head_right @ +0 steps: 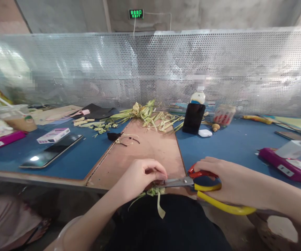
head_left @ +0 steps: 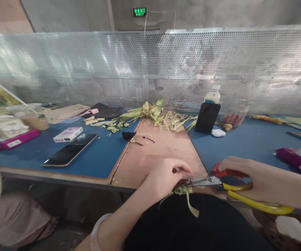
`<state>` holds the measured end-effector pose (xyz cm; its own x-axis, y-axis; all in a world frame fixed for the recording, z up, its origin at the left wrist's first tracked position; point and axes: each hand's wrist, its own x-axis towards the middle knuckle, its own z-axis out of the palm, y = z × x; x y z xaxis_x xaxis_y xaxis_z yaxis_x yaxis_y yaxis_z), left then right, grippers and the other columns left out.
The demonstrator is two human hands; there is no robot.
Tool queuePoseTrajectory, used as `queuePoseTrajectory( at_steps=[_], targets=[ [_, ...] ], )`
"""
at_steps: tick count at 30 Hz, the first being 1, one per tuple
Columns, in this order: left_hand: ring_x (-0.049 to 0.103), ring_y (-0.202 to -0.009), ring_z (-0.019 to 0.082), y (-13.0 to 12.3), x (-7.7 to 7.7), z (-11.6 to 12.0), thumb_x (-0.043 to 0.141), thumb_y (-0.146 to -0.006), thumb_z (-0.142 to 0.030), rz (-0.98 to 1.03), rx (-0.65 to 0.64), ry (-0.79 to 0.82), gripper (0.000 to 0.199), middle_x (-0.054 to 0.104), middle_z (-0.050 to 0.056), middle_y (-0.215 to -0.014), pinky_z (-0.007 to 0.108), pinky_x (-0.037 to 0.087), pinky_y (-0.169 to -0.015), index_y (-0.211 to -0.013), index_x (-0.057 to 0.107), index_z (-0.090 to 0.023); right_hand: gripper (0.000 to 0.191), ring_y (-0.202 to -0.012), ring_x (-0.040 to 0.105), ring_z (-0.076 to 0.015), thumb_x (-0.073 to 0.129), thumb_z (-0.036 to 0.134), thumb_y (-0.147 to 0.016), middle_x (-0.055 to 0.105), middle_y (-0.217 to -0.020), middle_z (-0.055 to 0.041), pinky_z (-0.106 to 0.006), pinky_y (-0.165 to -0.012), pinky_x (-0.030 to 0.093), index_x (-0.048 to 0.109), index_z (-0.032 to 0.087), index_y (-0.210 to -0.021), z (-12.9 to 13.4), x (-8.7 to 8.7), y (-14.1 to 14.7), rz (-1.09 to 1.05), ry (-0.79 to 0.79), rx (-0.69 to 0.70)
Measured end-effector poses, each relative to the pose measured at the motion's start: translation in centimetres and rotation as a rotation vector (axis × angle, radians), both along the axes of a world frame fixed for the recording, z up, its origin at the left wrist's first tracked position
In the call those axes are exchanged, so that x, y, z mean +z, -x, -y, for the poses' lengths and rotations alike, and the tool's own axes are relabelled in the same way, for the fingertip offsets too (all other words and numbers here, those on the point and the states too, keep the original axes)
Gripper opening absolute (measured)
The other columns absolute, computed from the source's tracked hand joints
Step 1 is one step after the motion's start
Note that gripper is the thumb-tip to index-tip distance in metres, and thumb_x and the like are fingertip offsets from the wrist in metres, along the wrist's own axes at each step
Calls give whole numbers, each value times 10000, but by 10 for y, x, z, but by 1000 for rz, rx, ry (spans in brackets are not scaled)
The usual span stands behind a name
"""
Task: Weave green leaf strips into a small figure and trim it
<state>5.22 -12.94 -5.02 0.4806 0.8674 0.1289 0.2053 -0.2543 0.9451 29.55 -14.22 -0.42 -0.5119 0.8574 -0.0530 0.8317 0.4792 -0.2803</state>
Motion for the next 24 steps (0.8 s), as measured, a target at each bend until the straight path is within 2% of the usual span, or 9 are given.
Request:
queuePoseTrajectory(
  at_steps=[3, 14, 24],
  targets=[
    [568, -672, 128, 0, 1, 1, 570, -715, -269, 4, -5, 1, 119, 633, 3, -719, 212, 410, -587, -749, 645, -183, 242, -875, 539, -161, 509, 426, -778, 586, -982, 2, -221, -747, 417, 573, 308, -980, 1, 2, 2, -3, 67, 47],
    [569, -668, 125, 0, 2, 0, 568, -719, -268, -6, -10, -21, 120, 627, 6, -728, 213, 418, -591, -748, 640, -176, 271, -872, 531, -191, 498, 456, -781, 573, -975, -15, -256, -738, 425, 562, 287, -983, 3, 2, 3, -15, 91, 51],
    [538, -683, 112, 0, 4, 0, 575, -724, -241, -30, 17, -124, 96, 604, -4, -772, 207, 402, -608, -730, 654, -187, 310, -869, 540, -198, 509, 470, -773, 575, -979, -35, -267, -743, 435, 562, 268, -1002, 8, 6, 8, -19, 92, 47]
  ],
)
